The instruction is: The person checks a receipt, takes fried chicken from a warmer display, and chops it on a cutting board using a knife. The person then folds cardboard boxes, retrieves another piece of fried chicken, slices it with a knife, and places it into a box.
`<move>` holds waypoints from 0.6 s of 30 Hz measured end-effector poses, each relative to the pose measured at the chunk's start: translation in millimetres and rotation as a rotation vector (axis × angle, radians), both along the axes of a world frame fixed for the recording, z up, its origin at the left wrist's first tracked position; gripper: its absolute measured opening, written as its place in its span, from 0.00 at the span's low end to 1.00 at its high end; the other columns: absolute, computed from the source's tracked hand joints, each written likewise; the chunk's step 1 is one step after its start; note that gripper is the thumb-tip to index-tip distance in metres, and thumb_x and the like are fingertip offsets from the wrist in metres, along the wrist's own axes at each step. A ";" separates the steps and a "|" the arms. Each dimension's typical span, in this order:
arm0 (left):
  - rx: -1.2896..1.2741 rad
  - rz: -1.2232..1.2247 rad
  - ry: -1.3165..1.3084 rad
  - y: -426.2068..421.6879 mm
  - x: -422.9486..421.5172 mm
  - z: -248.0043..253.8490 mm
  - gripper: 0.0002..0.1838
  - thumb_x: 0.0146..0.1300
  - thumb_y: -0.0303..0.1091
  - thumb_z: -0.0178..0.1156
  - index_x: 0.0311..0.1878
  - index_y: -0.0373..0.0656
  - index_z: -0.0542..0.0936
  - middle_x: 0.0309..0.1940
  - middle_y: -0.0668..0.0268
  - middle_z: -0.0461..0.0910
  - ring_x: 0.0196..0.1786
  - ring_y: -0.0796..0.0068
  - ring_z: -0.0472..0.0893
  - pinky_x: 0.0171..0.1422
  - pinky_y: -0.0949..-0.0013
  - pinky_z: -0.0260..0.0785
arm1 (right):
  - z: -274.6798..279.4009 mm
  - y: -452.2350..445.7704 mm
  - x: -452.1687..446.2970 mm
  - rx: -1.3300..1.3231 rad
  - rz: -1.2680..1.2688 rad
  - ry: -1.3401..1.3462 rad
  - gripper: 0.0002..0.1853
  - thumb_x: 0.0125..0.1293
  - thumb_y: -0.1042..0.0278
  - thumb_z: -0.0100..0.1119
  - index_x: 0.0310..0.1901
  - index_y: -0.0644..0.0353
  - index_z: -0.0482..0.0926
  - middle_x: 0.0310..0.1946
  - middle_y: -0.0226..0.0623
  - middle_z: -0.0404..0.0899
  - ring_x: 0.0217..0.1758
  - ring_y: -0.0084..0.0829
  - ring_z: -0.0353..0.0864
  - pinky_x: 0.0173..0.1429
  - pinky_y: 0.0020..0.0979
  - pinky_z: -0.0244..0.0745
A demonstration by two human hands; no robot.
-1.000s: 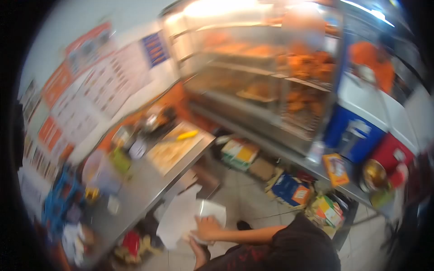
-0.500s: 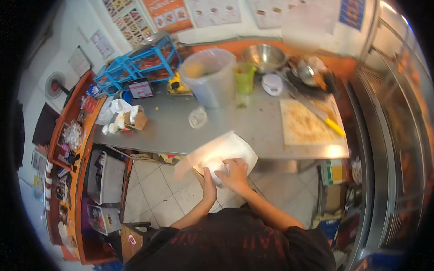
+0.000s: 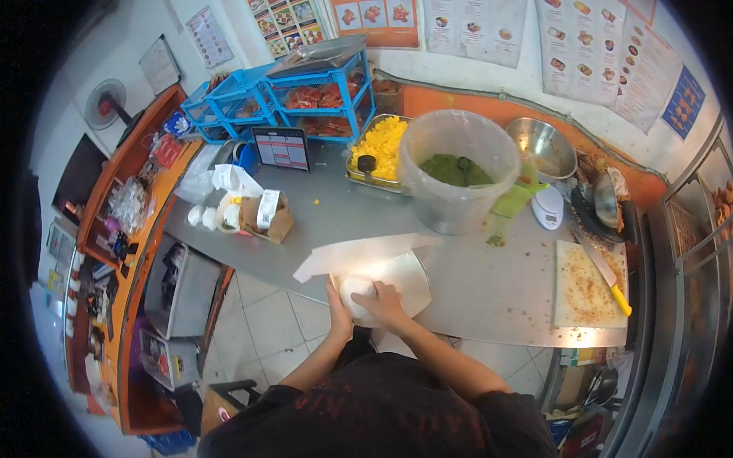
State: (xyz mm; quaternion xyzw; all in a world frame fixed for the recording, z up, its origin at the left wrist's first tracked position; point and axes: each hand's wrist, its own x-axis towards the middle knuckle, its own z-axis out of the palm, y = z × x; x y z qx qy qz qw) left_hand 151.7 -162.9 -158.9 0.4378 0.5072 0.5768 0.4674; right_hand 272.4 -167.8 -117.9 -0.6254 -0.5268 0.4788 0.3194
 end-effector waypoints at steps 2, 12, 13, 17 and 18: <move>-0.073 -0.053 -0.050 39.1 -28.1 18.2 0.25 0.69 0.40 0.34 0.63 0.33 0.56 0.60 0.52 0.59 0.62 0.60 0.61 0.66 0.64 0.50 | -2.3 31.9 -33.5 -0.059 -0.013 0.108 0.32 0.51 0.55 0.65 0.49 0.74 0.68 0.35 0.42 0.74 0.38 0.32 0.74 0.42 0.30 0.69; -0.089 -0.228 0.651 160.3 -106.4 21.5 0.21 0.65 0.39 0.45 0.49 0.29 0.74 0.50 0.41 0.70 0.56 0.47 0.68 0.62 0.57 0.56 | -58.6 115.6 -116.2 -0.068 -0.333 -0.053 0.29 0.54 0.56 0.62 0.49 0.72 0.66 0.39 0.46 0.75 0.41 0.33 0.76 0.41 0.32 0.72; -0.089 -0.204 0.646 162.3 -107.3 27.9 0.21 0.65 0.39 0.45 0.49 0.29 0.74 0.50 0.41 0.70 0.56 0.47 0.68 0.62 0.57 0.56 | -66.8 120.2 -117.3 -0.050 -0.453 0.063 0.29 0.54 0.55 0.62 0.49 0.72 0.66 0.39 0.45 0.75 0.41 0.34 0.76 0.40 0.32 0.72; -0.111 -0.164 0.399 156.4 -104.3 33.9 0.23 0.63 0.38 0.48 0.52 0.27 0.69 0.48 0.44 0.72 0.53 0.48 0.69 0.60 0.59 0.58 | -36.2 131.5 -94.6 -0.332 -0.317 0.286 0.31 0.55 0.57 0.61 0.53 0.72 0.64 0.45 0.47 0.73 0.46 0.37 0.75 0.46 0.32 0.71; -0.109 -0.127 0.318 152.7 -104.6 36.6 0.24 0.62 0.38 0.50 0.54 0.27 0.67 0.47 0.46 0.72 0.53 0.48 0.68 0.61 0.58 0.57 | -26.6 136.1 -83.3 -0.456 -0.220 0.443 0.33 0.55 0.58 0.60 0.56 0.73 0.63 0.48 0.51 0.73 0.50 0.40 0.74 0.51 0.33 0.70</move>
